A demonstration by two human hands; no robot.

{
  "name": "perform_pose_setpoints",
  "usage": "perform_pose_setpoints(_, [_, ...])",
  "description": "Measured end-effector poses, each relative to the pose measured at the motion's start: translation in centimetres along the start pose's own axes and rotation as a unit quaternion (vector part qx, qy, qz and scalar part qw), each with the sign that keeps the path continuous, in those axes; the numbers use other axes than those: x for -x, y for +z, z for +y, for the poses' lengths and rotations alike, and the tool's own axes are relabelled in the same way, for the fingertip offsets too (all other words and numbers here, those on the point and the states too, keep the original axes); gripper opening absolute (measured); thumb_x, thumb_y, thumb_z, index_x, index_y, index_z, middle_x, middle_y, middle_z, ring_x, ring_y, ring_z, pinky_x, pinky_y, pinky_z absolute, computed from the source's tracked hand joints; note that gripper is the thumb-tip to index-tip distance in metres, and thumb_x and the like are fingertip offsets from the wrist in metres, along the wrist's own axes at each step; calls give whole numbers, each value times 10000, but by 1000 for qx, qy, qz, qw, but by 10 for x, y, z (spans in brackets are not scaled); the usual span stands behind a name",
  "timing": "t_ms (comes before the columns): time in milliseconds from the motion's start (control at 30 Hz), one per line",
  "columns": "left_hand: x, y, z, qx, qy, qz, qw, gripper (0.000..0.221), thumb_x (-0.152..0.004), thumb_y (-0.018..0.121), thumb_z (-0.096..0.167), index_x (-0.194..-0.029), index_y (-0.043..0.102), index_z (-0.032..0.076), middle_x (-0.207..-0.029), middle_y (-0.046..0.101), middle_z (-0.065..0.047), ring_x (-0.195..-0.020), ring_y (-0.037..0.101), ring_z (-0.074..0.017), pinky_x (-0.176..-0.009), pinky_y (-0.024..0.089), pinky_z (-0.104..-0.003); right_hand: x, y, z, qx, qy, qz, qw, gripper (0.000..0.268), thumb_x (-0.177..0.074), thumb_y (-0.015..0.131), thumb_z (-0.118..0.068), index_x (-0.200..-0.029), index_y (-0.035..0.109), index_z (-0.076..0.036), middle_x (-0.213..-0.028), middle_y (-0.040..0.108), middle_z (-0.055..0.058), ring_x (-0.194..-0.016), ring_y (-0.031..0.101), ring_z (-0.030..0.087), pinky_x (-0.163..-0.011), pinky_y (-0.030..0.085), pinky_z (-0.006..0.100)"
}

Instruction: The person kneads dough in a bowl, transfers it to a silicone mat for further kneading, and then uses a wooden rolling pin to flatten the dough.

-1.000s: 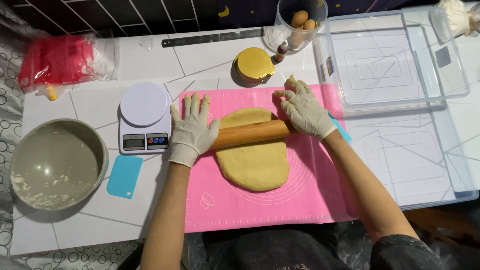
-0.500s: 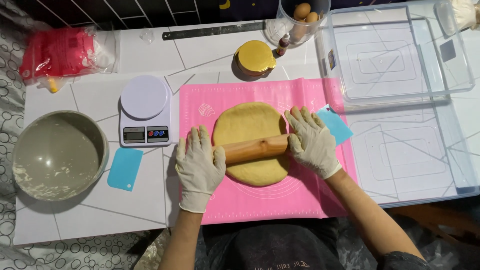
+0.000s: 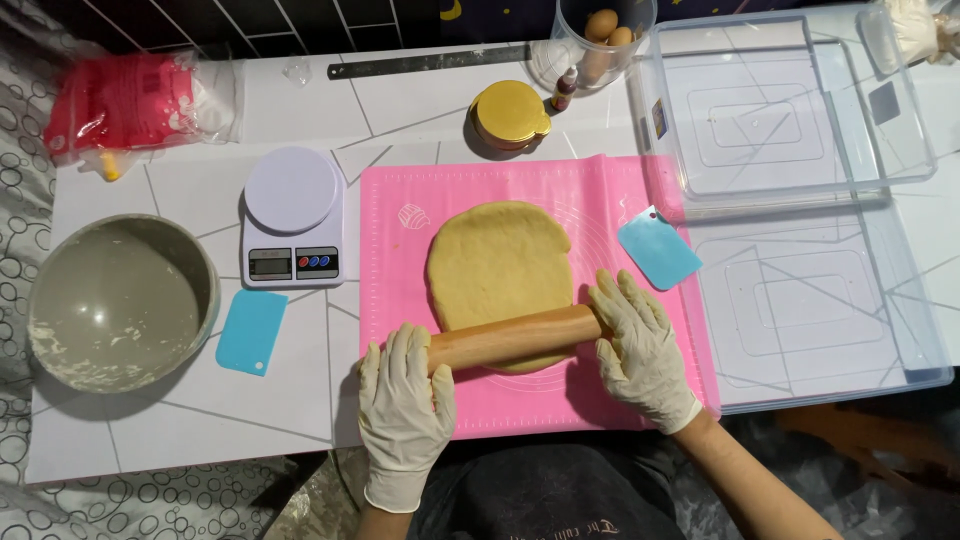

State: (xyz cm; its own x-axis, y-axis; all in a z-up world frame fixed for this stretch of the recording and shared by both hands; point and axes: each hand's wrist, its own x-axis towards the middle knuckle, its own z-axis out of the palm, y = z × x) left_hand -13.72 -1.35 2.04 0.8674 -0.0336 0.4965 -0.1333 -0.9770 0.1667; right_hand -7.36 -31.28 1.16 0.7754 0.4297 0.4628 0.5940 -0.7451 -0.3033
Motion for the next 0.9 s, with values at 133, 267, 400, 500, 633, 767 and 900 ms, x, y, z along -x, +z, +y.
perform_pose_setpoints(133, [-8,-1,-2,-17,-2,10,1000,440,-1025,478,374,-1203,692,34,-1193,733,-116,-1101,690,-258,-1113,435,-399,-6,-7,7,-35,29,-34,998,470,-992,491,-267,-1425,544,-92,-1475,590,119,-1450,495,387,-1178,407,457])
perform_pose_setpoints(267, [-22,45,-21,-8,-16,59,998,355,-987,499,451,-995,708,164,-1064,700,-61,-996,714,-269,-1015,502,-436,-10,35,39,30,37,11,999,348,-968,532,-455,-1140,708,-208,-1417,672,41,-1324,618,312,-937,525,443])
perform_pose_setpoints(400, [-48,61,-25,-13,-20,91,996,337,-1031,411,433,-1061,683,236,-1090,677,-1,-1028,700,-215,-1028,471,-418,-37,54,55,66,31,20,997,344,-995,373,-432,-1123,659,-291,-1315,694,7,-1267,643,312,-886,530,434])
perform_pose_setpoints(500, [-79,63,-29,-28,-33,119,992,273,-1004,467,454,-1013,673,274,-1028,674,69,-974,707,-139,-950,482,-348,-61,70,79,117,44,14,992,314,-917,464,-377,-1148,670,-330,-1202,689,-22,-1197,659,276,-871,529,416])
perform_pose_setpoints(633, [-129,67,-39,59,-76,121,988,140,-982,575,332,-931,662,236,-796,639,43,-779,707,-217,-742,532,-357,-108,79,93,38,175,-34,983,273,-930,550,-347,-1144,720,-352,-1013,686,13,-1049,678,289,-871,539,422])
perform_pose_setpoints(767, [-166,87,-56,124,-140,86,979,252,-1019,532,331,-912,674,153,-696,645,-63,-735,715,-354,-650,551,-466,-141,100,121,-7,290,-56,955,257,-989,533,-415,-1141,732,-356,-1063,695,49,-1139,651,322,-951,523,467])
perform_pose_setpoints(900, [-164,95,-58,114,-164,17,980,333,-999,529,400,-1016,724,130,-804,710,-85,-806,738,-350,-699,569,-478,-134,104,113,31,253,-41,966,247,-1000,547,-402,-1152,733,-347,-1116,685,66,-1210,614,356,-1014,480,499])
